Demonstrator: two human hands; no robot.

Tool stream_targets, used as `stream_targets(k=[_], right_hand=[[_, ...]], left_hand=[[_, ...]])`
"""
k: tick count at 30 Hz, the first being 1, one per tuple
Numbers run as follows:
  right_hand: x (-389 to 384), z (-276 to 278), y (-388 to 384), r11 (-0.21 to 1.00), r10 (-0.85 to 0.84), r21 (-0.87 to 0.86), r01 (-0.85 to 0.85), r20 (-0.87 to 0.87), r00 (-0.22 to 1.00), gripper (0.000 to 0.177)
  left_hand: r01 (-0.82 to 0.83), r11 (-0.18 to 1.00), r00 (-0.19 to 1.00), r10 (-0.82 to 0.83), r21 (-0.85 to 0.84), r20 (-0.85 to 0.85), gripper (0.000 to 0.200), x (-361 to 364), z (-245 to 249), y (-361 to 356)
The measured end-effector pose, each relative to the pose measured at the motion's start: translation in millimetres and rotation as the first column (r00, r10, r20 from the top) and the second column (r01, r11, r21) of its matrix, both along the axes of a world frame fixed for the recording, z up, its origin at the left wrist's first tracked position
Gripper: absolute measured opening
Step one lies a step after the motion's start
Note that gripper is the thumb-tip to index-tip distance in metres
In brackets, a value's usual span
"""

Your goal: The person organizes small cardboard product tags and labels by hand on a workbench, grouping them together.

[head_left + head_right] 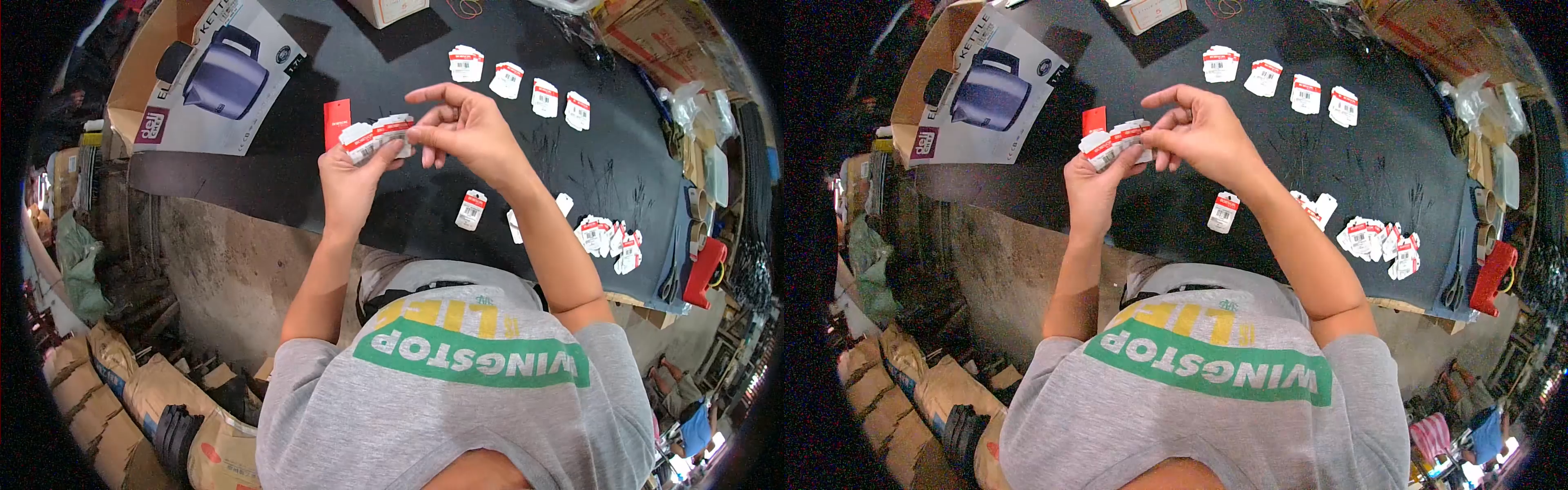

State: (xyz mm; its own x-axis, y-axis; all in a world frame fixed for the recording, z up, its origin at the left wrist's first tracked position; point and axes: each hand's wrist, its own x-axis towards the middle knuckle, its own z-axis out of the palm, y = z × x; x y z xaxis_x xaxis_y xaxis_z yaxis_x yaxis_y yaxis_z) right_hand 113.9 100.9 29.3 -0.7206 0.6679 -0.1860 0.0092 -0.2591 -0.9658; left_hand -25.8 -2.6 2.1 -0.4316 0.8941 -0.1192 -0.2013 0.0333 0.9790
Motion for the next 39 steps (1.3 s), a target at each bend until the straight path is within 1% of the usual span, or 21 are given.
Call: stream_targets(k=[4, 9, 10, 12, 13, 15, 16, 18, 22, 23, 24, 25, 26, 27, 28, 30, 31, 32, 34, 36, 39], right_hand=[[6, 1, -2, 0.998, -0.067, -0.01, 0.067, -0.002, 0.998, 0.036], [16, 0, -1, 0.998, -0.057, 0.011, 0.057, 0.001, 0.998, 0.025], [18, 1, 0, 0.998, -0.061, 0.011, 0.061, 0.002, 0.998, 0.025], [23, 3, 1, 1.0, -0.011, -0.007, 0.011, 0.035, 0.999, 0.027], [26, 3, 1, 1.0, -0.015, -0.008, 0.016, 0.037, 0.999, 0.027], [31, 2, 2, 0.995, -0.051, -0.084, 0.046, -0.051, 0.997, 0.027], [34, 4, 3, 0.995, -0.055, -0.086, 0.051, -0.049, 0.997, 0.027], [41, 12, 6, 0.954, -0.075, -0.298, 0.042, -0.1, 0.992, 0.025], [55, 6, 12, 0.925, -0.055, -0.38, 0.029, -0.058, 0.997, 0.023], [57, 5, 12, 0.941, -0.056, -0.333, 0.063, 0.032, 0.998, 0.022], [60, 2, 14, 0.941, -0.056, -0.333, 0.064, 0.033, 0.998, 0.022], [63, -6, 17, 0.95, -0.097, -0.287, 0.119, 0.091, 0.991, 0.022], [65, -14, 20, 0.956, -0.138, -0.238, 0.17, 0.145, 0.98, 0.022], [68, -23, 24, 0.954, -0.178, -0.212, 0.211, 0.166, 0.97, 0.021], [70, -30, 28, 0.956, -0.169, -0.213, 0.202, 0.162, 0.972, 0.021], [70, -43, 33, 0.951, -0.289, -0.052, 0.305, 0.2, 0.936, 0.02], [69, -46, 36, 0.952, -0.301, 0.005, 0.307, 0.211, 0.93, 0.02], [69, -52, 38, 0.955, -0.289, 0.001, 0.295, 0.208, 0.935, 0.02], [66, -59, 43, 0.955, -0.297, 0.095, 0.282, 0.249, 0.922, 0.019], [62, -64, 46, 0.961, -0.277, 0.072, 0.267, 0.261, 0.925, 0.019], [55, -66, 48, 0.954, -0.284, 0.207, 0.218, 0.381, 0.88, 0.021]], left_hand=[[0.002, 1.0, 0.999, -0.002, -0.003, -0.032, 0.017, 7, 2, 5], [-0.038, 0.999, 0.973, 0.042, 0.023, -0.225, 0.011, 11, -4, 8], [-0.035, 0.999, 0.974, 0.039, 0.023, -0.224, 0.011, 12, -4, 8], [-0.027, 0.997, 0.903, 0.057, 0.077, -0.426, 0.01, 14, -3, 9], [-0.022, 0.997, 0.904, 0.053, 0.076, -0.424, 0.01, 16, -1, 9], [-0.013, 0.982, 0.785, 0.127, 0.189, -0.606, 0.011, 21, 2, 10], [-0.009, 0.982, 0.787, 0.123, 0.188, -0.604, 0.011, 22, 3, 12], [0.054, 0.943, 0.616, 0.228, 0.329, -0.754, 0.011, 23, 3, 17], [0.119, 0.902, 0.591, 0.272, 0.415, -0.76, 0.012, 34, 2, 20], [0.111, 0.935, 0.656, 0.185, 0.336, -0.731, 0.01, 38, 0, 18], [0.109, 0.961, 0.716, 0.101, 0.253, -0.691, 0.009, 41, -3, 14], [0.105, 0.99, 0.833, -0.035, 0.096, -0.552, 0.007, 46, -7, 8], [0.151, 0.989, 0.899, -0.139, -0.006, -0.415, 0.009, 50, -12, 3], [0.208, 0.975, 0.953, -0.219, -0.073, -0.211, 0.01, 55, -11, -4], [0.274, 0.954, 0.961, -0.276, -0.124, 0.006, 0.01, 59, -12, -9], [0.319, 0.923, 0.947, -0.301, -0.213, 0.116, 0.017, 63, -29, -21], [0.323, 0.916, 0.941, -0.285, -0.236, 0.183, 0.019, 65, -32, -27], [0.329, 0.909, 0.931, -0.266, -0.257, 0.25, 0.021, 66, -34, -32], [0.322, 0.9, 0.937, -0.258, -0.295, 0.235, 0.021, 63, -34, -39], [0.352, 0.869, 0.922, -0.257, -0.348, 0.291, 0.02, 57, -29, -45], [0.322, 0.869, 0.932, -0.222, -0.375, 0.287, 0.02, 46, -33, -60]])
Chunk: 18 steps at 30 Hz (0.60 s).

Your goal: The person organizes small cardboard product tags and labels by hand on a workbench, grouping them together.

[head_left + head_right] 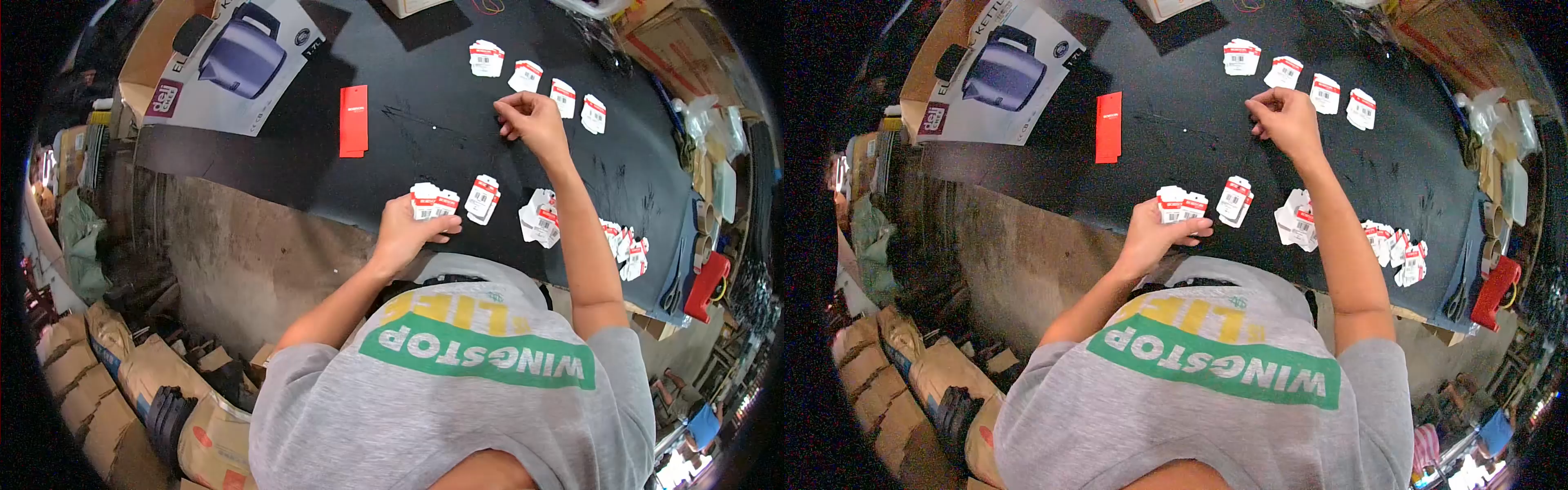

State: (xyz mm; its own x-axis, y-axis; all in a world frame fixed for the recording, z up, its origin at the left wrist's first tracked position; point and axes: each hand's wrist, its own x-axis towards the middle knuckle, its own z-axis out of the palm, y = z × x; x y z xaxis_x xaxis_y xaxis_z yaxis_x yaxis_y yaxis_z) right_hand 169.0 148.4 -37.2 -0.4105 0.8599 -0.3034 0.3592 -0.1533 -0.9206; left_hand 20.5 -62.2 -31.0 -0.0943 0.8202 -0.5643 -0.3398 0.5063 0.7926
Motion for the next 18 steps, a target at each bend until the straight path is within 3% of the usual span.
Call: stream_targets(k=[1, 2, 3, 6, 9, 12, 13, 18], right_hand=[[-6, 1, -1, 1.0, 0.006, 0.0, -0.006, 0.0, 1.0, 0.021], [-14, 1, -4, 0.916, -0.027, 0.401, -0.023, 0.118, 0.993, 0.023], [-22, 1, -7, 0.677, -0.105, 0.731, -0.084, 0.209, 0.972, 0.025], [-52, 9, -14, 0.806, 0.102, 0.571, -0.157, 0.127, 0.987, 0.018], [-82, 3, -20, 0.77, 0.254, 0.559, -0.307, 0.173, 0.952, 0.012], [-111, -4, -19, 0.741, 0.233, 0.596, -0.309, 0.203, 0.951, 0.013], [-118, -4, -18, 0.781, 0.216, 0.543, -0.309, 0.23, 0.949, 0.015], [-137, -4, -20, 0.81, 0.165, 0.468, -0.353, 0.396, 0.903, 0.02]], left_hand=[[-0.016, 1.0, 1.0, 0.016, -0.01, -0.009, 0.022, -5, -1, -4], [-0.042, 0.999, 0.999, 0.042, 0.001, -0.029, 0.021, -9, 1, -7], [-0.047, 0.999, 0.998, 0.047, 0.0, -0.028, 0.021, -14, 2, -7], [-0.107, 0.993, 0.988, 0.112, 0.057, -0.102, 0.02, -27, 11, -2], [-0.206, 0.973, 0.975, 0.212, 0.102, -0.059, 0.018, -36, 17, 5], [-0.276, 0.955, 0.96, 0.279, 0.111, -0.011, 0.022, -43, 21, 8], [-0.329, 0.938, 0.944, 0.327, 0.105, 0.034, 0.024, -44, 22, 9], [-0.335, 0.93, 0.942, 0.328, 0.154, 0.067, 0.03, -54, 21, 7]])
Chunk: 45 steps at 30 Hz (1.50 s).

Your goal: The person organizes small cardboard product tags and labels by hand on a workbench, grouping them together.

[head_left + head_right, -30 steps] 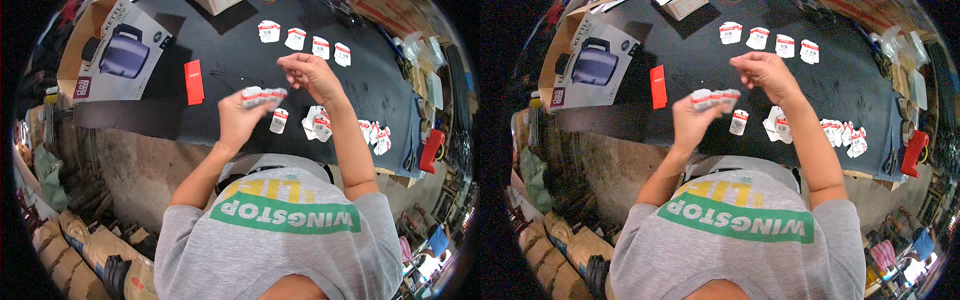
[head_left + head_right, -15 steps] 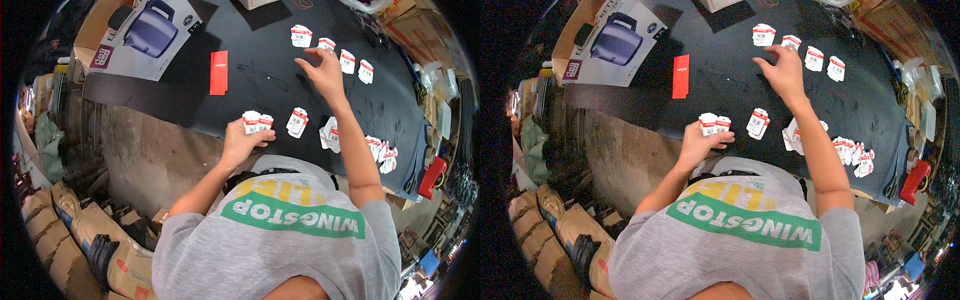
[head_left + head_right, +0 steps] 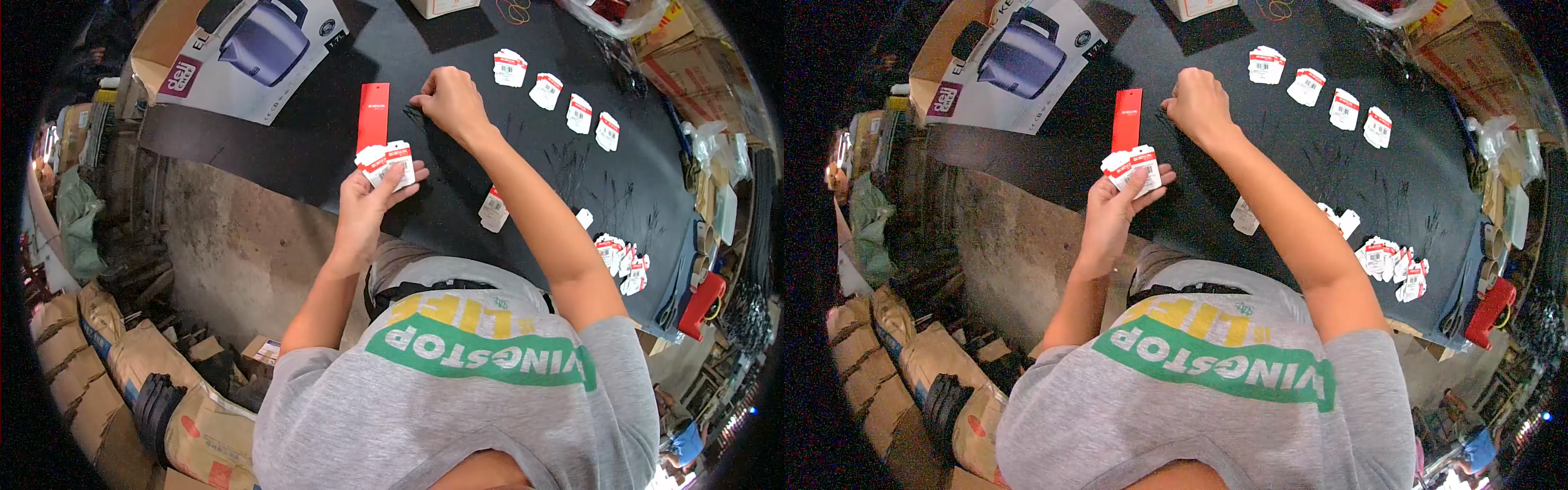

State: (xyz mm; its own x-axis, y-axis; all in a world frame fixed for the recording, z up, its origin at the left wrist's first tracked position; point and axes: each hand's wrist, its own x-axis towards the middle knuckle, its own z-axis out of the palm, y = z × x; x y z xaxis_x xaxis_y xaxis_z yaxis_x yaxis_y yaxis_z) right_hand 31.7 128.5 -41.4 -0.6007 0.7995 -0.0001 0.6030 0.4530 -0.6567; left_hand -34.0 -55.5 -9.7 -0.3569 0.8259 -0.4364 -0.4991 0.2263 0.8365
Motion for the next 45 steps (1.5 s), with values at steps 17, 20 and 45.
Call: stream_targets(k=[17, 20, 45], right_hand=[[13, 39, 11, 0.78, -0.295, -0.597, -0.189, -0.617, 0.73, 0.014], [14, 47, 9, 0.795, -0.299, -0.551, -0.255, -0.72, 0.626, 0.013], [95, 83, -15, 0.635, -0.241, -0.652, -0.414, -0.677, 0.696, 0.027]], left_hand=[[-0.143, 0.971, 0.977, 0.169, 0.191, -0.13, 0.024, -24, 7, 24], [-0.231, 0.947, 0.929, 0.283, 0.225, -0.239, 0.019, -26, 9, 30], [0.165, 0.9, 0.801, 0.118, 0.405, -0.588, 0.02, 18, 31, 66]])
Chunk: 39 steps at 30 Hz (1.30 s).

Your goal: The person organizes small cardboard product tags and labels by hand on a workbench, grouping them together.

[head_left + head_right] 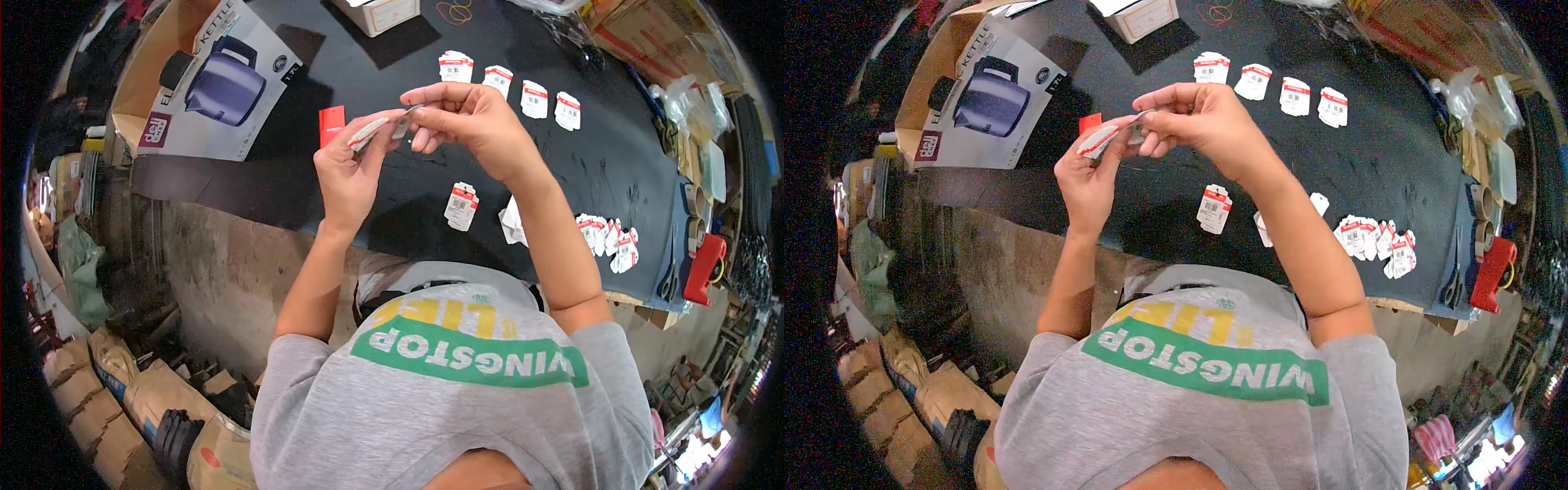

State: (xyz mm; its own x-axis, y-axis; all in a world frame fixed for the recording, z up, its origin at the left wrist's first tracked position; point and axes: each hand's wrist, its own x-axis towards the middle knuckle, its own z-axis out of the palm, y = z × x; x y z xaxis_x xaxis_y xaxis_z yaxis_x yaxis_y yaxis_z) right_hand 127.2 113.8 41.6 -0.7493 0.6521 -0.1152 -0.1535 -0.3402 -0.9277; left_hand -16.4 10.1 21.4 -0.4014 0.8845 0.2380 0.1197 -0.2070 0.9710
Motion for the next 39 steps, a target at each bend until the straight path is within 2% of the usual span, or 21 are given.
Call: stream_targets(k=[1, 3, 4, 6, 8, 10, 11, 12, 14, 16, 22, 25, 26, 27, 28, 30, 31, 32, 34, 37, 39], right_hand=[[5, -1, 0, 0.998, 0.018, -0.066, -0.021, -0.037, 0.999, 0.028], [17, 9, 1, 0.987, 0.032, -0.154, -0.034, -0.021, 0.999, 0.03], [21, 12, 2, 0.97, 0.051, -0.236, -0.052, -0.014, 0.999, 0.031], [28, 7, 3, 0.967, 0.007, -0.254, 0.002, 0.035, 0.999, 0.029], [37, 0, 7, 0.989, 0.003, -0.147, 0.02, 0.155, 0.988, 0.026], [37, -9, 7, 0.99, -0.071, -0.101, 0.097, 0.238, 0.969, 0.021], [38, -21, 11, 0.986, -0.166, 0.018, 0.167, 0.27, 0.948, 0.021], [39, -30, 14, 0.963, -0.261, 0.14, 0.229, 0.29, 0.921, 0.02], [40, -39, 18, 0.96, -0.275, 0.143, 0.241, 0.302, 0.913, 0.02], [42, -51, 23, 0.96, -0.26, 0.196, 0.199, 0.368, 0.893, 0.021], [30, -69, 22, 0.963, -0.252, 0.209, 0.17, 0.48, 0.84, 0.018], [23, -63, 20, 0.948, -0.275, 0.298, 0.11, 0.595, 0.756, 0.019], [18, -62, 16, 0.768, -0.49, 0.639, 0.051, 0.534, 0.689, 0.02], [12, -61, 13, 0.474, -0.666, 0.88, -0.04, 0.388, 0.637, 0.023], [4, -59, 8, 0.476, -0.66, 0.879, -0.041, 0.388, 0.644, 0.023], [-15, -54, -2, 0.461, -0.539, 0.887, -0.027, 0.304, 0.785, 0.026], [-27, -57, -8, 0.541, -0.419, 0.835, -0.101, 0.372, 0.828, 0.023], [-38, -65, -15, 0.555, -0.333, 0.822, -0.126, 0.359, 0.872, 0.02], [-59, -76, -27, 0.494, -0.229, 0.852, -0.171, 0.318, 0.92, 0.018], [-85, -87, -40, 0.477, -0.252, 0.849, -0.227, 0.379, 0.89, 0.009], [-91, -91, -49, 0.465, -0.28, 0.857, -0.22, 0.378, 0.882, 0.008]], left_hand=[[0.007, 1.0, 1.0, -0.007, -0.006, 0.005, 0.02, 0, -1, 1], [0.047, 0.984, 0.894, 0.035, 0.17, -0.448, 0.027, -4, -3, 7], [0.047, 0.985, 0.894, 0.034, 0.169, -0.447, 0.027, -2, -1, 7], [0.131, 0.961, 0.829, 0.029, 0.244, -0.559, 0.034, 8, 4, 10], [0.092, 0.972, 0.828, 0.047, 0.218, -0.559, 0.027, 20, -4, 7], [0.061, 0.988, 0.978, -0.088, -0.144, -0.189, 0.019, 28, -17, -2], [0.111, 0.974, 0.993, -0.103, -0.2, 0.048, 0.018, 34, -28, -7], [0.169, 0.957, 0.97, -0.118, -0.237, 0.214, 0.021, 39, -34, -13], [0.278, 0.896, 0.886, -0.1, -0.346, 0.452, 0.02, 46, -43, -28], [0.362, 0.83, 0.826, -0.074, -0.425, 0.559, 0.024, 50, -53, -44], [0.403, 0.75, 0.803, -0.014, -0.525, 0.596, 0.028, 39, -48, -78], [0.28, 0.746, 0.882, 0.05, -0.604, 0.469, 0.029, 22, -35, -90], [0.225, 0.764, 0.908, 0.061, -0.605, 0.415, 0.028, 15, -35, -94], [0.161, 0.788, 0.916, 0.105, -0.595, 0.387, 0.027, 8, -32, -97], [0.132, 0.817, 0.909, 0.125, -0.561, 0.397, 0.028, 0, -30, -97], [0.063, 0.851, 0.902, 0.176, -0.522, 0.395, 0.03, -14, -26, -94], [0.052, 0.866, 0.886, 0.19, -0.498, 0.423, 0.031, -20, -24, -91], [0.08, 0.882, 0.87, 0.165, -0.464, 0.464, 0.034, -26, -22, -88], [0.074, 0.944, 0.774, 0.149, -0.322, 0.615, 0.037, -33, -20, -80], [0.055, 0.975, 0.69, 0.12, -0.217, 0.714, 0.039, -37, -12, -72], [0.054, 0.974, 0.718, 0.116, -0.222, 0.686, 0.038, -39, -11, -74]])
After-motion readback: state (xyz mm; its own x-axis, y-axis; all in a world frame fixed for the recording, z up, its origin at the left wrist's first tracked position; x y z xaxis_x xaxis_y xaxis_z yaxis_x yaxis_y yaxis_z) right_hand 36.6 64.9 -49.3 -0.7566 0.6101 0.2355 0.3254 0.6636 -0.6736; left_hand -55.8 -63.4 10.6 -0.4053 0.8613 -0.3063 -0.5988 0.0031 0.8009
